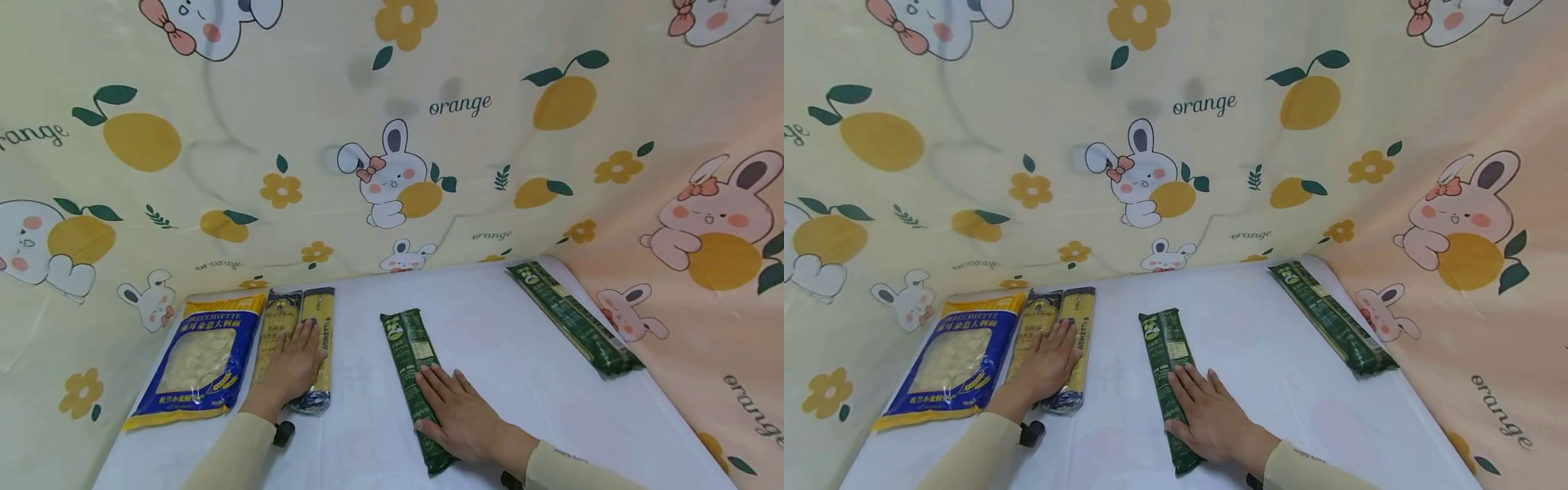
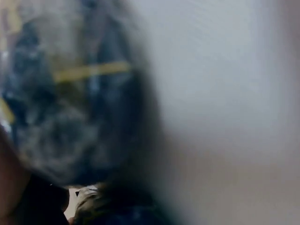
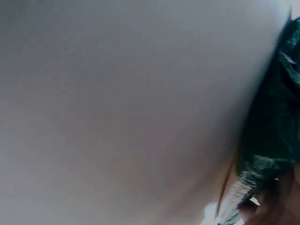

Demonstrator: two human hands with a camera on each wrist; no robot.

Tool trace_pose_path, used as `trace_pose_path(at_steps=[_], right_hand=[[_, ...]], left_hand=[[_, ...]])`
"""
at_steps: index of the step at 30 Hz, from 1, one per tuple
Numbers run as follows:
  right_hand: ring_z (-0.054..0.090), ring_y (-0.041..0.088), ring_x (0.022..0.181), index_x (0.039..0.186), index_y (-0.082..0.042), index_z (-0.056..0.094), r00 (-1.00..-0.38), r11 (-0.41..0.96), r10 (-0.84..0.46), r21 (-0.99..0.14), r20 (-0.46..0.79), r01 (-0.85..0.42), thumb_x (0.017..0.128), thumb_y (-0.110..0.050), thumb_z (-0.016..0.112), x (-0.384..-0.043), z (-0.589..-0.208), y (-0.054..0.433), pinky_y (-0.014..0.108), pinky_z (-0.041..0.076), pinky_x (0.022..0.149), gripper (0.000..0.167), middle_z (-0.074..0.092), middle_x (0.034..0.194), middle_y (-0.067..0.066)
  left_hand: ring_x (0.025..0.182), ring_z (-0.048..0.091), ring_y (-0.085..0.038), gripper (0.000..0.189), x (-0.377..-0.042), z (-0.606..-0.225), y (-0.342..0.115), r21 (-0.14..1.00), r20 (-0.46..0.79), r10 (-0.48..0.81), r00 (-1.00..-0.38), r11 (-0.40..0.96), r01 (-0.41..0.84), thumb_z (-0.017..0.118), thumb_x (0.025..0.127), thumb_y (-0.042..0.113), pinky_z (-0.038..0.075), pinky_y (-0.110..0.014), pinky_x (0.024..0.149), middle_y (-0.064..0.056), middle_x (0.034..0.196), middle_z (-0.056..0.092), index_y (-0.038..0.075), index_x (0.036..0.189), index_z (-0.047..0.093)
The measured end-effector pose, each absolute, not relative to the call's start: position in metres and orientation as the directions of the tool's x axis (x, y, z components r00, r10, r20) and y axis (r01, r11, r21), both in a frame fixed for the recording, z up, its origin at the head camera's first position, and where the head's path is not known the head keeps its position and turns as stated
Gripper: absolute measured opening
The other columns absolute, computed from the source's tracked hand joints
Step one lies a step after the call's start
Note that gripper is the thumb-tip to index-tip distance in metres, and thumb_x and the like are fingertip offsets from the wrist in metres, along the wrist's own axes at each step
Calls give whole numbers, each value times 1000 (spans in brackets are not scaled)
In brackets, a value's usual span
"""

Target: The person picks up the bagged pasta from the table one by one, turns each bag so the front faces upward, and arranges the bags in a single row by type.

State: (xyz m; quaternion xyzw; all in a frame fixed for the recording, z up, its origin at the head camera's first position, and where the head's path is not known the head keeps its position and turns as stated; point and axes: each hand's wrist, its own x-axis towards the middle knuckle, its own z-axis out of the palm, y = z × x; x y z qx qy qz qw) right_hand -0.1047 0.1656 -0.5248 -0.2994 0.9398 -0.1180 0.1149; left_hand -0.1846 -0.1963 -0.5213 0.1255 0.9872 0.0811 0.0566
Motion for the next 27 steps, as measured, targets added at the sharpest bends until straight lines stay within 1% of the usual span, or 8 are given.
trace_pose_path(at_steps=[2,7,11,14,17,20,22,27], right_hand=[[16,30,164,169,-11,24,-790,793,-591,-297,-163,-531,108,-65,37,-101,-523,161,62,16,128,82,19,177,8],[17,29,164,169,-12,24,-785,790,-601,-269,-154,-551,107,-68,36,-97,-523,156,62,17,129,84,20,177,8],[16,28,164,169,-11,23,-785,793,-601,-234,-150,-562,107,-68,35,-96,-525,154,62,15,129,85,20,176,8],[17,29,164,168,-10,25,-782,792,-606,-197,-143,-578,107,-69,33,-96,-526,153,63,14,128,86,21,176,10],[20,29,163,168,-9,26,-781,792,-610,-145,-135,-593,107,-70,32,-96,-525,153,63,15,128,86,24,175,10],[24,29,162,167,-9,29,-783,793,-609,-108,-125,-600,106,-71,32,-96,-524,154,63,18,127,87,27,174,11],[25,28,162,167,-9,30,-785,795,-607,-97,-121,-599,106,-71,32,-95,-525,154,63,19,127,87,27,174,10],[29,29,160,165,-7,35,-776,779,-627,-58,-76,-624,106,-71,31,-95,-526,154,62,24,126,86,32,172,12]], left_hand=[[162,15,-42,63,-185,-521,-195,164,-87,272,-958,953,255,36,116,35,8,-67,128,-23,174,17,-2,165,25],[161,18,-44,63,-187,-515,-189,156,-105,254,-962,959,236,38,115,36,9,-70,126,-24,173,21,-2,164,28],[159,24,-47,65,-192,-506,-172,130,-101,176,-979,978,162,44,114,40,17,-76,122,-26,170,29,-2,163,33],[155,32,-48,63,-199,-501,-151,113,-37,146,-989,984,141,47,113,40,26,-77,118,-27,166,36,-2,160,40],[150,43,-45,53,-208,-499,-126,115,65,168,-984,978,175,50,112,33,35,-72,116,-25,160,46,-1,153,50],[138,56,-40,41,-219,-502,-98,88,181,233,-955,964,252,54,111,26,46,-63,111,-21,148,59,1,143,61],[131,60,-37,37,-225,-505,-81,65,224,265,-938,956,286,55,111,25,51,-58,107,-17,140,64,4,139,64],[126,59,-33,37,-238,-512,-47,31,196,326,-925,941,338,50,113,29,51,-54,103,-11,135,65,8,139,65]])
